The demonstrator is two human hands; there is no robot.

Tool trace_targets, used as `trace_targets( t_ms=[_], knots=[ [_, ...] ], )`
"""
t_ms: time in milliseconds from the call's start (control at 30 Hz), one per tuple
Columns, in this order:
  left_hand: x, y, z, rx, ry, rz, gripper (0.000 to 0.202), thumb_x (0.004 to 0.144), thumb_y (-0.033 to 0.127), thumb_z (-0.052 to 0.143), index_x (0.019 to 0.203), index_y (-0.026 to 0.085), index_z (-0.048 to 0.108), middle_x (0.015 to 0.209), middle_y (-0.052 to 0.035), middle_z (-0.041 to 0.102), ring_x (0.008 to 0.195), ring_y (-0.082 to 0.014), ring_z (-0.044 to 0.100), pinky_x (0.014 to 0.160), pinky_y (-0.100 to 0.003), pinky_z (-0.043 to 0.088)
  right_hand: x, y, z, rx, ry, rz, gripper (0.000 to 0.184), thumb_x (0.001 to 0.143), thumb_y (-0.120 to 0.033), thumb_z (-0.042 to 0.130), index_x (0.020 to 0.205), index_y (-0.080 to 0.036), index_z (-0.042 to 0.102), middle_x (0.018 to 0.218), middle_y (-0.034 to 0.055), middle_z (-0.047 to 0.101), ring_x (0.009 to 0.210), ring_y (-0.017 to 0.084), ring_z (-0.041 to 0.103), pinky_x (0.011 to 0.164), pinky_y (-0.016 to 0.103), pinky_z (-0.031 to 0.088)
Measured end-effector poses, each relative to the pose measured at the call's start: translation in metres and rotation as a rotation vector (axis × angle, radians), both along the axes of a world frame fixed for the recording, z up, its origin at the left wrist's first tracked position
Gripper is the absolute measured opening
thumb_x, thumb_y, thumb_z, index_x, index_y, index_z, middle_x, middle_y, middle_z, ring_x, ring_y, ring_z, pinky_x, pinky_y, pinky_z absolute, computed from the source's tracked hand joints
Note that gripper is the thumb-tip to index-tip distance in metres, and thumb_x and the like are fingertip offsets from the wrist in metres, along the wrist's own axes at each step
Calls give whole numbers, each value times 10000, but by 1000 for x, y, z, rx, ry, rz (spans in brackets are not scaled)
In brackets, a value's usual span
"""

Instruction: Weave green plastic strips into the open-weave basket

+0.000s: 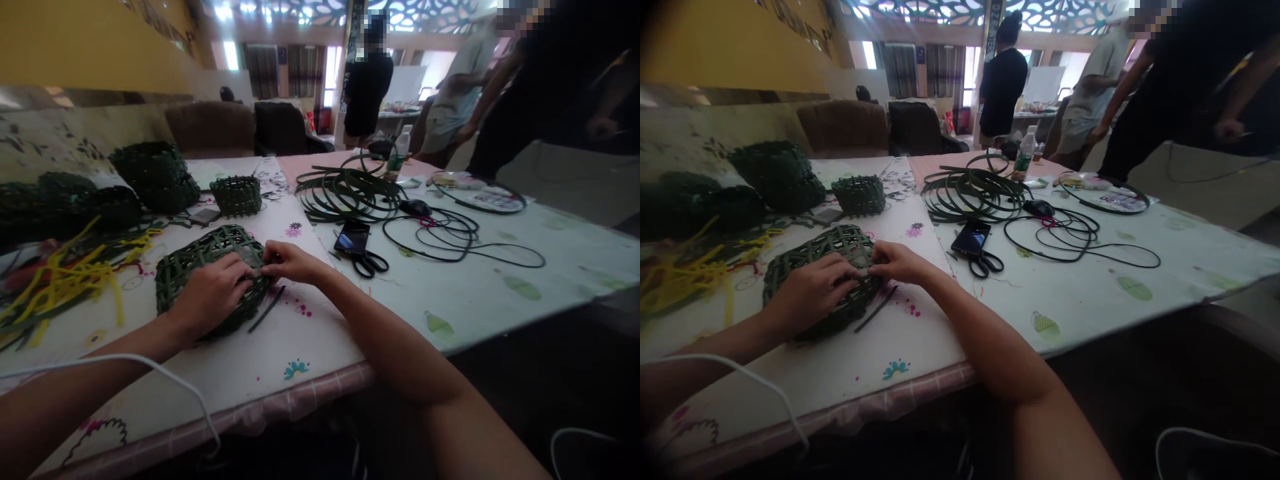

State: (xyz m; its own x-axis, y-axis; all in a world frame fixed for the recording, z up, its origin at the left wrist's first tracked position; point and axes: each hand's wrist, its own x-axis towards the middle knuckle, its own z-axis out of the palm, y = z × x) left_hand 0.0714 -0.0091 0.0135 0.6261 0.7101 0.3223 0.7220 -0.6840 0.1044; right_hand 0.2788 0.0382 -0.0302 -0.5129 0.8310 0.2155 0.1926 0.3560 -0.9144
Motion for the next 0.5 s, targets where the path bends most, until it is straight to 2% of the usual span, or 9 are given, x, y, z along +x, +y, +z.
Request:
trace_targets(
  t_ms=[200, 300, 500],
  knots=[
    [5, 7, 7, -111, -75, -22, 178, 862, 200, 540, 778, 183, 696, 815, -33, 673, 762, -174, 626, 709, -287, 427, -2, -4, -1, -124, 79, -1, 128, 860, -125, 561, 793, -186, 470, 698, -59, 518, 557, 95, 567, 532, 231, 492],
    [10, 12, 12, -162, -62, -17, 157, 823, 170, 554, 761, 188, 697, 787, -26, 676, 756, -172, 625, 704, -279, 423, -4, -5, -2, -120, 72, -34, 134, 837, -103, 566, 787, -186, 473, 688, -60, 519, 552, 93, 563, 517, 221, 489],
    [20, 16, 14, -149, 10, -36, 182, 820, 123, 532, 715, 167, 674, 799, -53, 664, 762, -183, 608, 711, -291, 421, -4, -4, -4, -108, 80, -23, 195, 787, -201, 678, 795, -181, 484, 736, -51, 515, 618, 91, 548, 540, 215, 495]
  ],
)
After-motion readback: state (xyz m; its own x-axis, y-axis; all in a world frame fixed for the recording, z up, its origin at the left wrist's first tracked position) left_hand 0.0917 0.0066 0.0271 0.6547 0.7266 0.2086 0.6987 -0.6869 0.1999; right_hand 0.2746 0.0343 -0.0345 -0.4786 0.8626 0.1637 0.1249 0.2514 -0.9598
